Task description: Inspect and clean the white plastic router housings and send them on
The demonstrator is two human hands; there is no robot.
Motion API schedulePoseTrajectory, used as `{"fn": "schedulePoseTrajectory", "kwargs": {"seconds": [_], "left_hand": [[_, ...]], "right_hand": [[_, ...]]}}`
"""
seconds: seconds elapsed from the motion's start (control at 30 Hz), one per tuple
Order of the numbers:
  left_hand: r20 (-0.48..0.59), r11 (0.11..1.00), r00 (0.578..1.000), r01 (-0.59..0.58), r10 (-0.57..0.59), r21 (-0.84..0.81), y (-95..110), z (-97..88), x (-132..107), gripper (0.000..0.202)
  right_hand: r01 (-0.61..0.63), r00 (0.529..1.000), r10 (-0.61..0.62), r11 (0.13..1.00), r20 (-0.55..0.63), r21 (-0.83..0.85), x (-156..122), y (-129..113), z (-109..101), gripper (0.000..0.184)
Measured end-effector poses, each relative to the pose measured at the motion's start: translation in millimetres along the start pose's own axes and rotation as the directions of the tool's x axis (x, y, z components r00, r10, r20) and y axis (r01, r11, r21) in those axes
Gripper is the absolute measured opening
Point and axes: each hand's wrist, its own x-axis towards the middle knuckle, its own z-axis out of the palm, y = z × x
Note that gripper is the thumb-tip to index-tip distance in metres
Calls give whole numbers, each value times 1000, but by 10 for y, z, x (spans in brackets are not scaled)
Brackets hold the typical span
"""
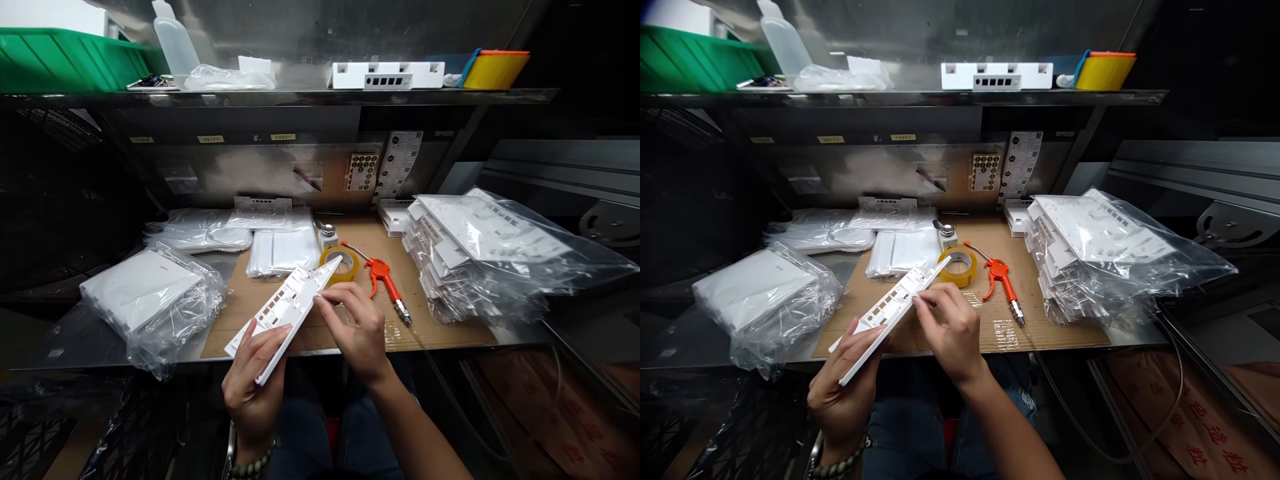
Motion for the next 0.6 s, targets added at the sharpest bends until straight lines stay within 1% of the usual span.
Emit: {"fn": "schedulePoseTrajectory", "kwargs": {"seconds": [0.07, 0.2, 0.27, 0.37, 0.4, 0.53, 0.6], "left_hand": [[9, 1000, 1000, -3, 3, 6, -3, -6, 3, 41], [7, 999, 999, 34, -34, -17, 3, -5, 8, 38], [-10, 996, 997, 71, -72, -51, 16, 6, 11, 38], [-6, 993, 995, 99, -100, -69, 36, 26, 16, 39], [0, 992, 994, 106, -106, -69, 41, 30, 17, 40], [3, 984, 988, 151, -152, -89, 46, 31, 7, 42], [-1, 978, 983, 183, -184, -97, 45, 22, 0, 41]], "right_hand": [[0, 1000, 0, 1000, -1, -3, 10, -1, -9, 9], [55, 990, -62, 997, 129, 58, 15, -46, -38, 12], [41, 993, -45, 999, 110, 34, 38, -32, -53, 10], [-5, 1000, 5, 999, 19, -35, 50, -15, -56, 10], [-6, 1000, 6, 999, 22, -35, 40, -26, -51, 11], [57, 989, -65, 997, 132, 61, -4, -74, -33, 13], [42, 993, -48, 997, 105, 58, 18, -38, -45, 11]]}}
